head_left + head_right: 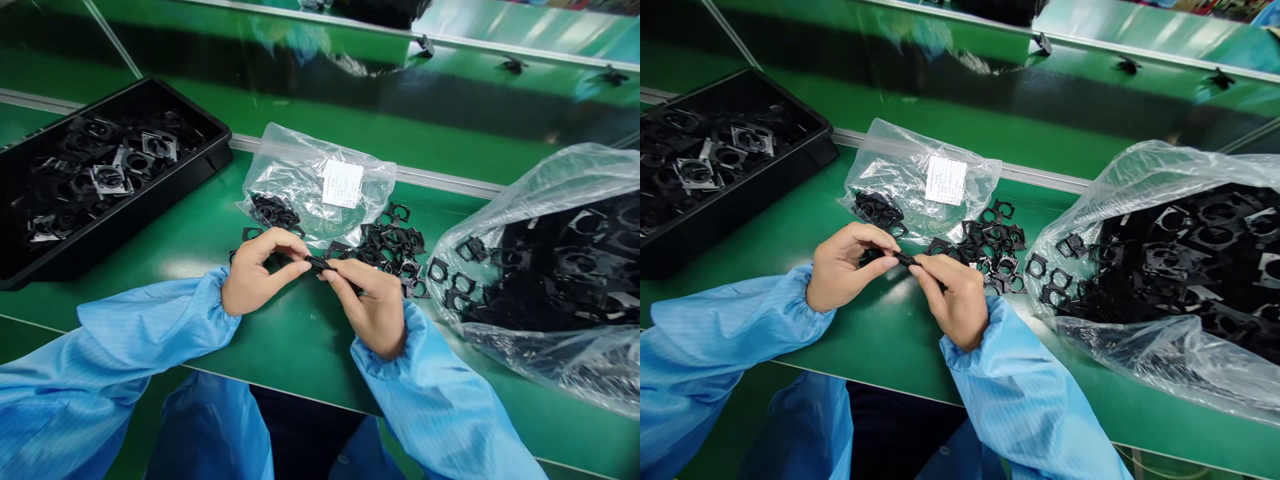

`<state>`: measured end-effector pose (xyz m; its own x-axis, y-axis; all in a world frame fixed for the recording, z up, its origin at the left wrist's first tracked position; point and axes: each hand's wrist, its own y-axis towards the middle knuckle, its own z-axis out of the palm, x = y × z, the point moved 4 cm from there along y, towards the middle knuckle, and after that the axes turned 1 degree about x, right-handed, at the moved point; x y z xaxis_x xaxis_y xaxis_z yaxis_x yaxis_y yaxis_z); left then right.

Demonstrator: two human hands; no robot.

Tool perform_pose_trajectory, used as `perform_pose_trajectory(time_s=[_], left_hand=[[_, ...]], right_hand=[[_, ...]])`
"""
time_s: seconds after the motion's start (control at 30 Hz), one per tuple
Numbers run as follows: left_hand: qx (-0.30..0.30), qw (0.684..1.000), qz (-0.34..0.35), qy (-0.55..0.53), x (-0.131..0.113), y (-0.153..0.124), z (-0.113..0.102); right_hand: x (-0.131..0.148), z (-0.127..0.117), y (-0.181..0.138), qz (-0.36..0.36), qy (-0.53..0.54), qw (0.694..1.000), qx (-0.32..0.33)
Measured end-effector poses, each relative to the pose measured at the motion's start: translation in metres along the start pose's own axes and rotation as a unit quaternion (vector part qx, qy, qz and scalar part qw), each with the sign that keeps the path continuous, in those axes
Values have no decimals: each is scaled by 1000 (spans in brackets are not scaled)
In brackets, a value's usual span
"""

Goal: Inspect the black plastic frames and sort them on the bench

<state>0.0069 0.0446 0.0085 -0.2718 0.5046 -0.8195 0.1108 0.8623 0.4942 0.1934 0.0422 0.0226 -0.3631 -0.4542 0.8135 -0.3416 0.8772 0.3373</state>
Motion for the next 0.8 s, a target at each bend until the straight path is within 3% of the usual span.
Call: perform_pose_trajectory(time_s=[0.17,0.63,0.8], left_hand=[[6,998,61,21,-7,1,0],[-7,1000,-22,-8,-1,0,0],[22,998,-49,-38,-3,3,1]], right_hand=[[-3,0,0,27,37,999,7],[-4,1,1,28,37,999,20],[-3,0,2,5,26,999,24]])
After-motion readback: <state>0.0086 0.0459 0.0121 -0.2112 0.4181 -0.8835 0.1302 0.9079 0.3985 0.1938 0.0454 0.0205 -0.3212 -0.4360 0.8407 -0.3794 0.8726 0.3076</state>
